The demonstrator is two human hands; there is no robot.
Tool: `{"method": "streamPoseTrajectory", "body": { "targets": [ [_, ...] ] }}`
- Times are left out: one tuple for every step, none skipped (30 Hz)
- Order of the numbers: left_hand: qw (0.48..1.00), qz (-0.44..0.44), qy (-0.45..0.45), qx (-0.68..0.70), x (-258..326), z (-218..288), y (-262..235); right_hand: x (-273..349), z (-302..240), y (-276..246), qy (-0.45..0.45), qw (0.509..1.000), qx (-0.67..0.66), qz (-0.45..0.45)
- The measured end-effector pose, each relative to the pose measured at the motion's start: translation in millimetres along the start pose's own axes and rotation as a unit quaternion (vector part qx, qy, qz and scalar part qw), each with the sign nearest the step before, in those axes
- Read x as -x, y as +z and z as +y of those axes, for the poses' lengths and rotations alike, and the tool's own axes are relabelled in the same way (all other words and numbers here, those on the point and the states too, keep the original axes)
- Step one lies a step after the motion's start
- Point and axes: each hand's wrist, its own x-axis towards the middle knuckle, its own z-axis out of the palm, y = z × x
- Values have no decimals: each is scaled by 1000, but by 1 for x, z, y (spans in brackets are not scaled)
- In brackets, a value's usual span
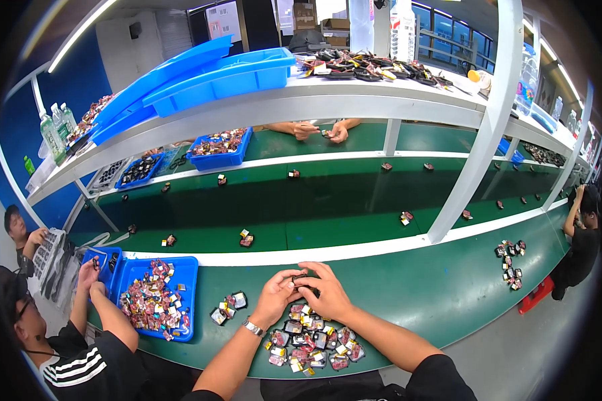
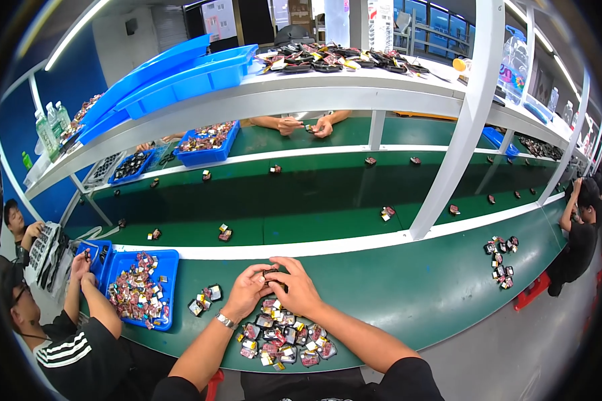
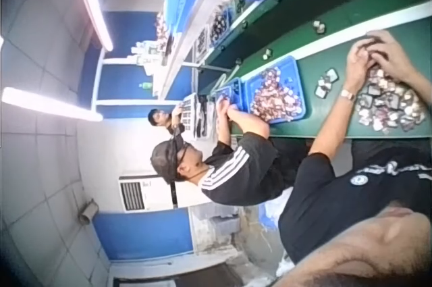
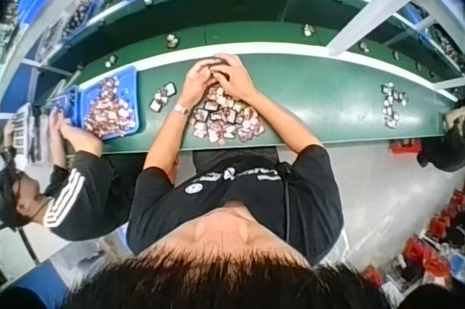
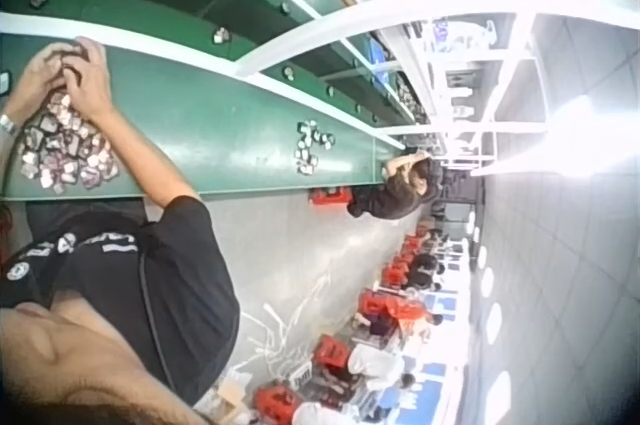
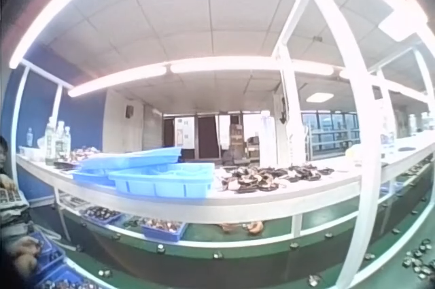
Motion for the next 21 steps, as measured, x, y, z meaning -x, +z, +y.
{"method": "streamPoseTrajectory", "body": {
  "targets": [
    [1000,3,0,0,-1,-1,-1,0,-1,0,-9,1000,19,7],
    [1000,3,0,-2,0,-2,-3,-1,-3,0,-9,1000,17,9],
    [1000,-4,-3,11,1,-3,-5,-2,-6,0,-15,1000,12,25],
    [1000,-11,-5,25,2,-3,-8,-4,-7,1,-20,999,7,40],
    [1000,-13,-5,25,1,-2,-7,-4,-6,1,-20,999,8,42],
    [1000,-6,-11,28,1,-1,-5,-4,-5,2,-31,998,26,53],
    [999,1,-17,32,0,0,-4,-3,-4,2,-43,996,44,64],
    [999,0,-16,32,1,1,-3,-3,-3,2,-43,996,45,65],
    [999,2,-20,26,1,2,-3,-3,-2,2,-64,994,66,58],
    [1000,5,-23,20,1,2,-3,-3,-2,1,-84,991,86,51],
    [1000,6,-22,22,2,2,-4,-3,-4,1,-84,992,86,50],
    [999,8,-22,25,2,2,-4,-4,-7,1,-84,991,86,52],
    [999,11,-23,28,2,3,-5,-5,-9,2,-83,991,86,55],
    [999,11,-22,30,2,3,-4,-5,-9,2,-83,991,86,53],
    [999,12,-27,27,2,4,-3,-5,-8,3,-86,990,98,58],
    [999,14,-32,24,2,5,-2,-5,-7,4,-89,988,109,62],
    [999,14,-32,25,1,5,-1,-5,-6,4,-89,988,110,61],
    [999,16,-33,23,1,6,0,-5,-5,5,-87,987,115,63],
    [999,18,-35,21,1,6,1,-4,-5,5,-85,987,121,65],
    [999,18,-35,21,1,6,1,-4,-4,6,-85,987,122,65],
    [999,17,-34,21,1,6,1,-4,-3,7,-85,986,127,67]
  ]
}}
